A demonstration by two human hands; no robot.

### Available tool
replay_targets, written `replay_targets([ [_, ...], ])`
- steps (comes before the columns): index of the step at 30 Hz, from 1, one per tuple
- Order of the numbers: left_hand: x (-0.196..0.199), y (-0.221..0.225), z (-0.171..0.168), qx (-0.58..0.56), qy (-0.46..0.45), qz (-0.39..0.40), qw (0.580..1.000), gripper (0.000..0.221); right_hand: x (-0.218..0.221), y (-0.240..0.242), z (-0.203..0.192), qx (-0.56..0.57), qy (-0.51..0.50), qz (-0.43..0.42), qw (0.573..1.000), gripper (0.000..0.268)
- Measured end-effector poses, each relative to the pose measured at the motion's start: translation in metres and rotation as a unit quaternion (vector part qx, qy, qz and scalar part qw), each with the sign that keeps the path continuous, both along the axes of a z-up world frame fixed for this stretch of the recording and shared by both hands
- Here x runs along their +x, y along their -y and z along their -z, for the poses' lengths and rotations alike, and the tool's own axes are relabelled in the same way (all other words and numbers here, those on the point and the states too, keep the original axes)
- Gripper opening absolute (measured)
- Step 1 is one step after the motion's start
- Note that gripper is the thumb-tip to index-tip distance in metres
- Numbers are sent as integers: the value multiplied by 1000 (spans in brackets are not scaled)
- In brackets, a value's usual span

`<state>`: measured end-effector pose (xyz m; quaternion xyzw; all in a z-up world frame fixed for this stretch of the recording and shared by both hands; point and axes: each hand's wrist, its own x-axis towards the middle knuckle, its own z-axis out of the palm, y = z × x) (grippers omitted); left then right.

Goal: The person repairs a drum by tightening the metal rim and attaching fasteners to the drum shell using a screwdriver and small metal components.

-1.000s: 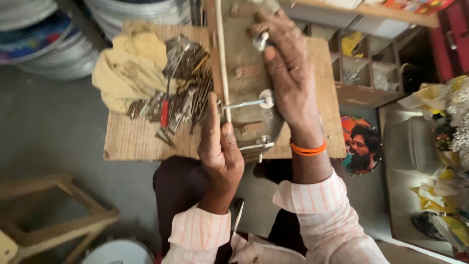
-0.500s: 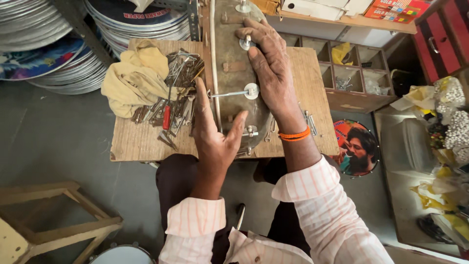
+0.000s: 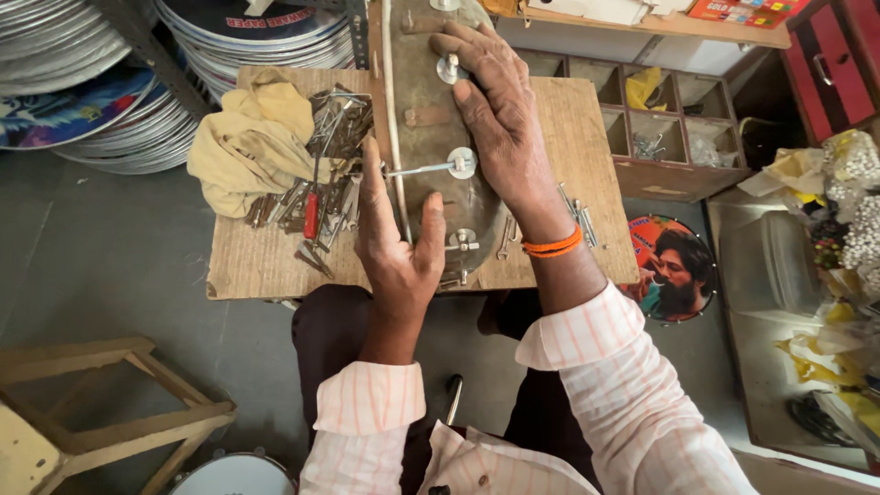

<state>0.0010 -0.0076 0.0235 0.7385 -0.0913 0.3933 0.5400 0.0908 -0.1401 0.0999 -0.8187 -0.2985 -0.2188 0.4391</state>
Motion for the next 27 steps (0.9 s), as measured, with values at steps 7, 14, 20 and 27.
replay_targets([
  [7, -3, -2, -10, -60, -45, 16, 997, 71, 3, 56, 17, 186, -103, -88, 973, 41],
  [14, -8, -8, -2, -39, -120, -12, 992, 74, 5, 188, 114, 11, -232, 161, 959, 13],
  [20, -6, -8, 3, 35, -43, -15, 998, 70, -13, 213, 212, -282, -254, 212, 900, 13],
  [27, -9, -6, -3, -18, -60, 4, 998, 72, 12, 221, 244, -286, -239, 272, 887, 15],
])
